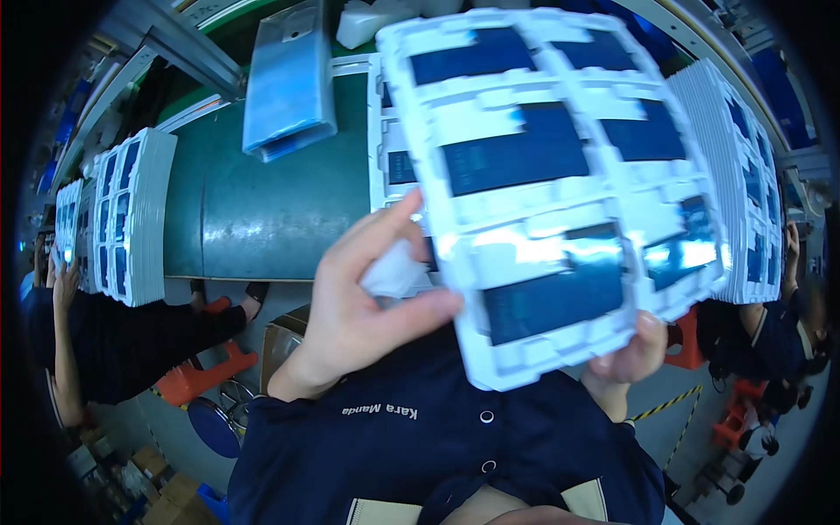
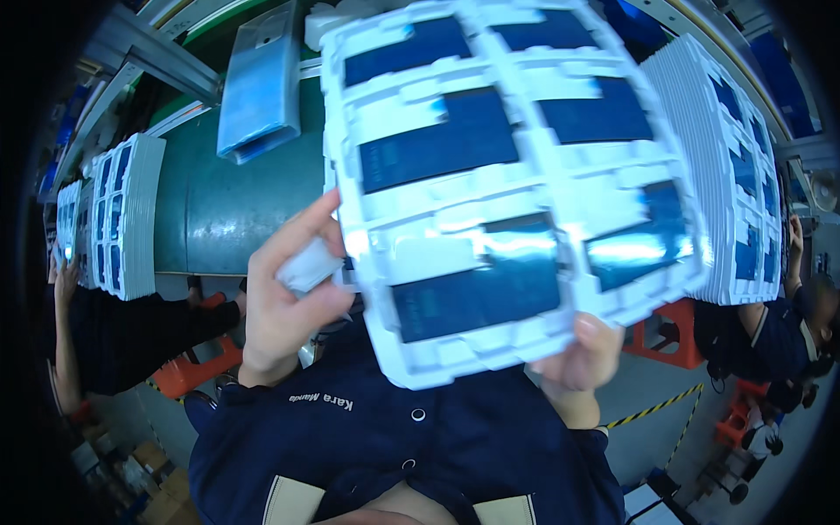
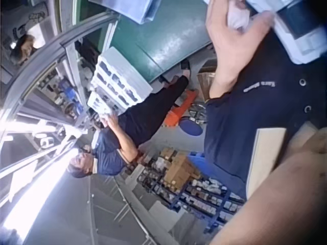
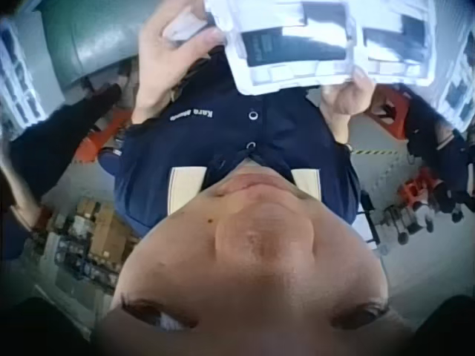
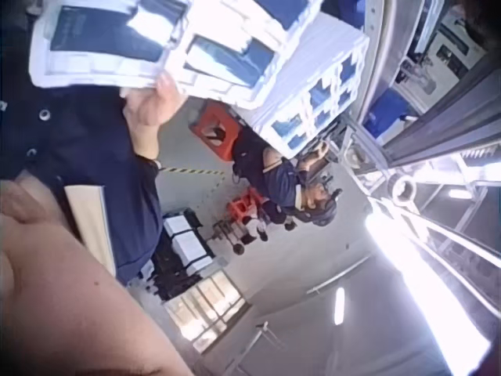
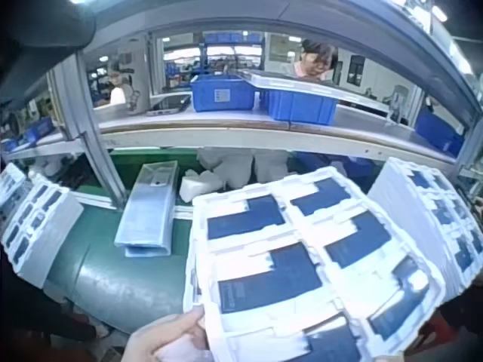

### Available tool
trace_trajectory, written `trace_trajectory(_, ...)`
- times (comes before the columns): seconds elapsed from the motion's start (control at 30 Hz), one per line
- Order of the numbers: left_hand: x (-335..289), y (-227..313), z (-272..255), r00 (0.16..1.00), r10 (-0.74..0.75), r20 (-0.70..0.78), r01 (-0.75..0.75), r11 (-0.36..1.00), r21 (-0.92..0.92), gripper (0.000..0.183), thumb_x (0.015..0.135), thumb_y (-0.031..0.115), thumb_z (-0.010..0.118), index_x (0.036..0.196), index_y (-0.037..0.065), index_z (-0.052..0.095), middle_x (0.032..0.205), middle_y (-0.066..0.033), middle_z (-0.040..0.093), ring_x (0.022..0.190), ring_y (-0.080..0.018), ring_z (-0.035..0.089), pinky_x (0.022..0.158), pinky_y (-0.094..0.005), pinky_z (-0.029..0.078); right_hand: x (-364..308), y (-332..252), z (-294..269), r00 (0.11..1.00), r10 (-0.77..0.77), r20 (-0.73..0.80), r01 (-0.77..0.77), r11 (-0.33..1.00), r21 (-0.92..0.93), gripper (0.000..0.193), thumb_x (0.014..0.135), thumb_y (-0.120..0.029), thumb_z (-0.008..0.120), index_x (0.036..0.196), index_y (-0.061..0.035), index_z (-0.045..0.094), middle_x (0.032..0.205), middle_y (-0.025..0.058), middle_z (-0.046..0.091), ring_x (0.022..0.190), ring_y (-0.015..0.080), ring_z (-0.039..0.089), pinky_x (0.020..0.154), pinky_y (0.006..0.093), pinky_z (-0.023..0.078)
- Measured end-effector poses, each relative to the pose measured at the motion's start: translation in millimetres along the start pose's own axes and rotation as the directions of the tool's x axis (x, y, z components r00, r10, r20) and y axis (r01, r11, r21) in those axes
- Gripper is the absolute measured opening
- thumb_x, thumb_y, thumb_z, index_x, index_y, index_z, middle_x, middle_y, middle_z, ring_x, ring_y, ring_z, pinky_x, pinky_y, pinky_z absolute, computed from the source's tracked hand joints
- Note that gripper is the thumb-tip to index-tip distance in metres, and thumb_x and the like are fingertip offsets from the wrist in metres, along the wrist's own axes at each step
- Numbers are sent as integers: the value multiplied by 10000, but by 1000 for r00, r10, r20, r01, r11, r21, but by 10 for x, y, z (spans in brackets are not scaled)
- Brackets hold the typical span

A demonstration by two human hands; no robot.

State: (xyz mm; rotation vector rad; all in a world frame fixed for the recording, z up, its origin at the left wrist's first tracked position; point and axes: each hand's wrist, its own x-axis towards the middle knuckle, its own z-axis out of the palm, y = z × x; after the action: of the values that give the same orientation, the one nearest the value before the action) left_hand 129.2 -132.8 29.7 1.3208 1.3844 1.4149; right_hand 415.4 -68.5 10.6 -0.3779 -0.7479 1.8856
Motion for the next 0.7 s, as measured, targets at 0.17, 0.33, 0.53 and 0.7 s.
trace_trajectory(0.17, 99, -217, -224, 927, -351, -132, 342, 936, -84, 607, 762, 32, 746, 1312, -64, 506, 803, 38, 451, 734, -37, 451, 604, -196, 387, 231, 617, -97, 988, 155, 27, -154, 988, -26, 467, 876, -75, 518, 1303, 59, 384, 1132, 225, 576, 954, 301, 628, 735, 391, 552)
trace_trajectory(0.33, 197, -667, -362, 917, -361, -170, 333, 927, -174, 559, 778, -10, 680, 1310, -59, 514, 792, 50, 443, 741, -30, 448, 642, -183, 382, 195, 736, 131, 928, 313, -202, -353, 912, -210, 350, 977, -122, 462, 1285, 41, 429, 1142, 214, 600, 926, 291, 666, 636, 323, 581)
trace_trajectory(0.53, 199, -849, -375, 914, -365, -175, 366, 930, -30, 545, 793, 23, 673, 1313, -38, 521, 768, 46, 437, 736, -44, 441, 665, -192, 382, 230, 476, -93, 609, 783, -128, -793, 606, -68, 469, 1036, -313, 327, 1260, 77, 459, 1177, 264, 593, 969, 323, 667, 646, 325, 603)
trace_trajectory(0.7, 126, -835, -295, 904, -383, -192, 389, 921, -2, 531, 802, 20, 684, 1311, -17, 535, 766, 55, 437, 715, -29, 423, 638, -182, 352, 161, 447, -280, 470, 875, -117, -865, 483, 140, 608, 1029, -432, 273, 1126, 96, 559, 943, 249, 675, 806, 295, 706, 578, 302, 603)
